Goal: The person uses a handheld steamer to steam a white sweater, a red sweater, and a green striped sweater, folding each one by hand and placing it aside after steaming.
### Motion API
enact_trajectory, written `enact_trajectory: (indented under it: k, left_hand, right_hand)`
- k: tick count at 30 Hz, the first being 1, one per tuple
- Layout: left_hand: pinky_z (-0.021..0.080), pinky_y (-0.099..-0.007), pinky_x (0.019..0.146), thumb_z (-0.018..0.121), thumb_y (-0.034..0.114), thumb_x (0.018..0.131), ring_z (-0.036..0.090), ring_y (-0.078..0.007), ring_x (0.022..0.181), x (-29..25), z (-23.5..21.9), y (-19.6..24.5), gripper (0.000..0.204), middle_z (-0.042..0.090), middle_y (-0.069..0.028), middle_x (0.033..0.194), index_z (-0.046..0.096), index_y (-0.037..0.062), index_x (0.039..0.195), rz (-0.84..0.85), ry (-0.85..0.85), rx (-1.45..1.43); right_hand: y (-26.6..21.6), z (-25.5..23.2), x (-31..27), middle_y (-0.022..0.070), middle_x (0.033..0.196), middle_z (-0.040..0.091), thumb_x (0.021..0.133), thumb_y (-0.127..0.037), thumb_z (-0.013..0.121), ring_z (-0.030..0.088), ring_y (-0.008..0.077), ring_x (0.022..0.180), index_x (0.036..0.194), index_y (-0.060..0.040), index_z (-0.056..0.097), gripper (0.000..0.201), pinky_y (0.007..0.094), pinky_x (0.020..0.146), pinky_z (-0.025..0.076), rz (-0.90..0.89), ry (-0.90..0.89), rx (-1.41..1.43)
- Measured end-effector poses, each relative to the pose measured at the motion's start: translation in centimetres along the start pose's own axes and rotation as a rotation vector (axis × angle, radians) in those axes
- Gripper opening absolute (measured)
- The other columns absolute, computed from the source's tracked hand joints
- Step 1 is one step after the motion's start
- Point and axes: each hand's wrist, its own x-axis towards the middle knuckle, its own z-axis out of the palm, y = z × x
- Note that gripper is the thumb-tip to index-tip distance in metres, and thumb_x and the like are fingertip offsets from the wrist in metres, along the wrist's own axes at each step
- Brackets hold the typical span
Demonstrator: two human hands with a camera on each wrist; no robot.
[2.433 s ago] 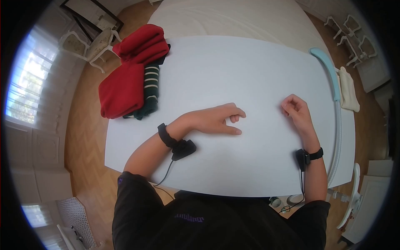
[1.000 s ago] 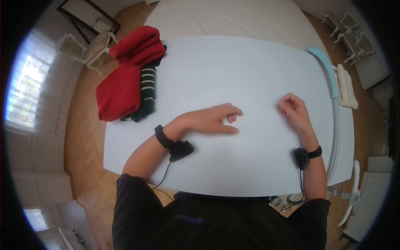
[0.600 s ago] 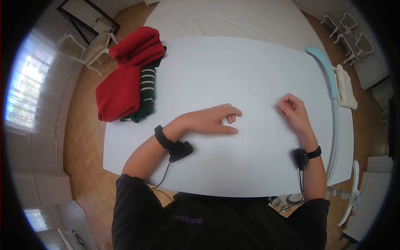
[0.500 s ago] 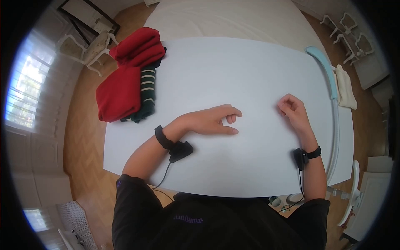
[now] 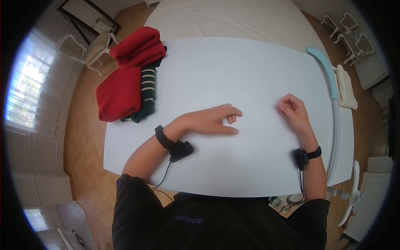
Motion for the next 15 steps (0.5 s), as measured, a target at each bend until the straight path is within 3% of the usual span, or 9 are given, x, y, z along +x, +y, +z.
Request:
enact_trajectory:
  k: [3, 5, 15]
  left_hand:
    - [0.052, -0.0291, 0.09, 0.073, 0.041, 0.102, 0.056, -0.0175, 0.103, -0.01, -0.05, 0.16, 0.061, 0.055, -0.0077, 0.12, 0.056, 0.001, 0.145, -0.001, 0.003, 0.006]
    - [0.052, -0.0275, 0.092, 0.073, 0.032, 0.103, 0.056, -0.0146, 0.11, -0.07, -0.17, 0.55, 0.058, 0.055, -0.0062, 0.124, 0.054, 0.0036, 0.15, -0.03, -0.017, 0.039]
    - [0.052, -0.0272, 0.091, 0.072, 0.032, 0.104, 0.056, -0.0145, 0.107, -0.07, -0.05, 0.21, 0.056, 0.055, -0.0061, 0.123, 0.055, 0.0037, 0.149, -0.04, -0.01, 0.014]
  right_hand:
    - [0.08, -0.04, -0.01, -0.004, 0.082, 0.062, 0.103, -0.011, 0.07, 0.054, 0.0046, 0.074, 0.093, -0.006, 0.064, 0.012, 0.023, 0.069, 0.046, 0.0, 0.0, -0.002]
    - [0.04, -0.04, -0.02, -0.004, 0.082, 0.062, 0.103, -0.011, 0.07, 0.054, 0.0046, 0.074, 0.093, -0.0059, 0.064, 0.012, 0.0229, 0.069, 0.046, 0.002, 0.0, 0.0]
    - [0.02, -0.09, 0.0, -0.0037, 0.083, 0.062, 0.103, -0.01, 0.069, 0.054, 0.0047, 0.074, 0.094, -0.0052, 0.064, 0.011, 0.0231, 0.07, 0.046, 0.009, -0.009, -0.005]
